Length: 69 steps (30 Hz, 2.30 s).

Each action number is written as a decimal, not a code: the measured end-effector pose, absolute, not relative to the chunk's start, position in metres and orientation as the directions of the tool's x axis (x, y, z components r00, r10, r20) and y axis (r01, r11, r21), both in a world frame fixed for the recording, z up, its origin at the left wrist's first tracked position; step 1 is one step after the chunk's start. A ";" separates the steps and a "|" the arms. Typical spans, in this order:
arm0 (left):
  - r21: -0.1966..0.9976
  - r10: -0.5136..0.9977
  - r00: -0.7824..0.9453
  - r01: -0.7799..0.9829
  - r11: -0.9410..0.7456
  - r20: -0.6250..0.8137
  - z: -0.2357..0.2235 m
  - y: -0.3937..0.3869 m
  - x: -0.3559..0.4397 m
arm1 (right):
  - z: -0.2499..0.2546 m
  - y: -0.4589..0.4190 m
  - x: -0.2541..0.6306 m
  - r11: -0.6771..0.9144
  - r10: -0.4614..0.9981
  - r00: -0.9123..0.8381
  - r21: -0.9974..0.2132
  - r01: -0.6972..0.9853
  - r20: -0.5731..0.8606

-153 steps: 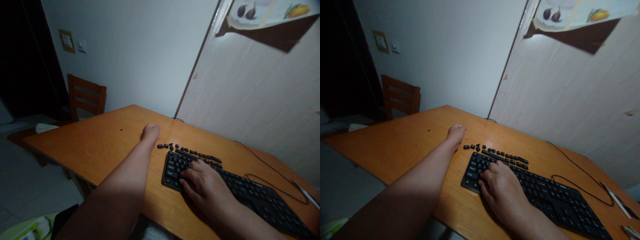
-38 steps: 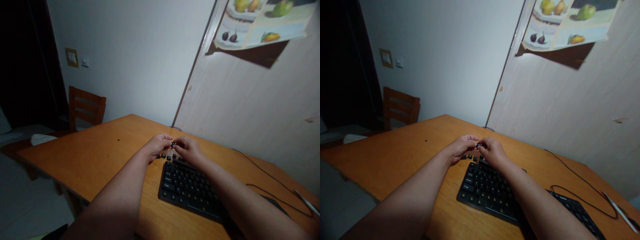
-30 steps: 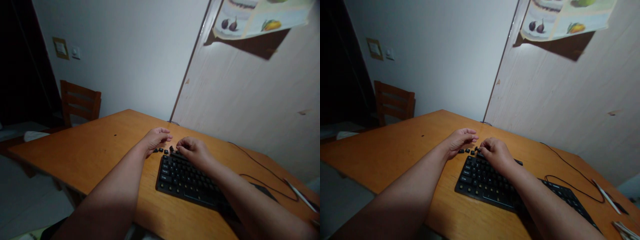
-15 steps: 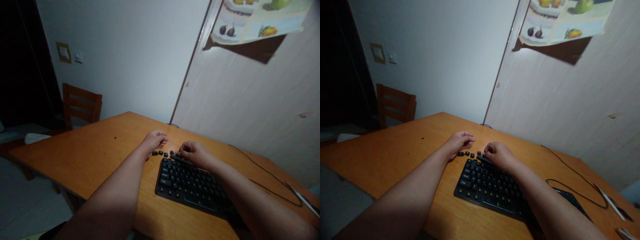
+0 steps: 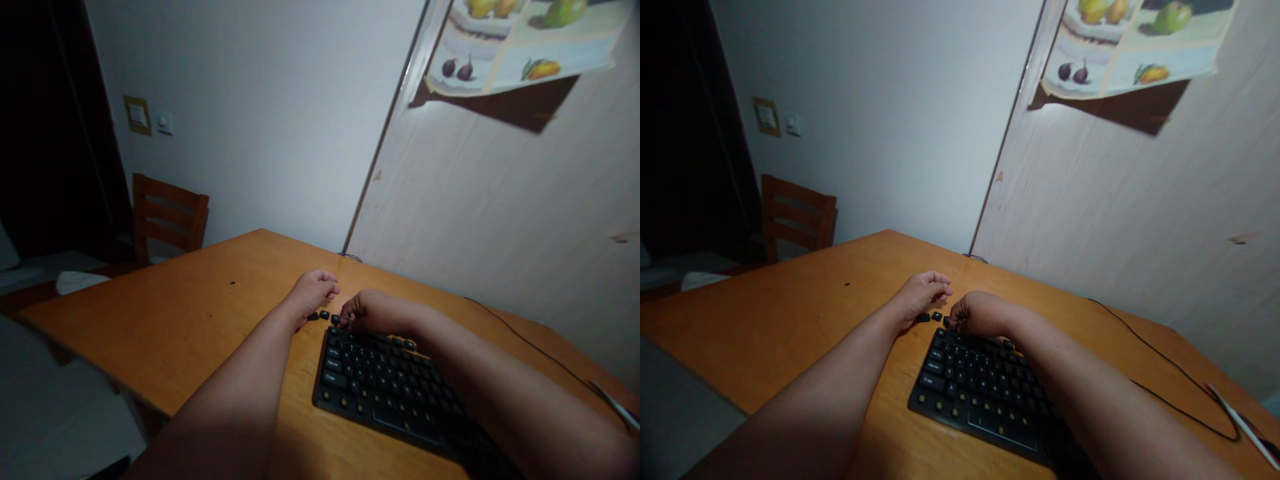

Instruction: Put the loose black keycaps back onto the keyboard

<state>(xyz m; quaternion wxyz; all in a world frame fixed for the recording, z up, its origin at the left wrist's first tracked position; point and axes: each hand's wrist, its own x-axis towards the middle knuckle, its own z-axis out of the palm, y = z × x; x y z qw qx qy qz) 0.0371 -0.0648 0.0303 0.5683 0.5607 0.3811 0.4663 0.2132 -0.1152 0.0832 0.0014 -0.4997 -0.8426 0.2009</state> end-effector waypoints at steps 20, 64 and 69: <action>0.991 0.930 0.354 -0.124 -0.051 0.093 0.037 -0.072 0.040 | 0.075 -0.113 0.226 0.399 0.889 -0.452 -0.603 0.690 0.071; 0.942 0.853 0.522 -0.274 0.192 -0.022 0.042 -0.092 0.046 | 0.046 -0.151 0.216 0.398 0.808 -0.084 -0.435 0.807 0.583; 0.939 0.866 0.498 -0.281 0.200 -0.035 0.043 -0.094 0.046 | 0.050 -0.154 0.211 0.373 0.798 -0.117 -0.332 0.866 0.592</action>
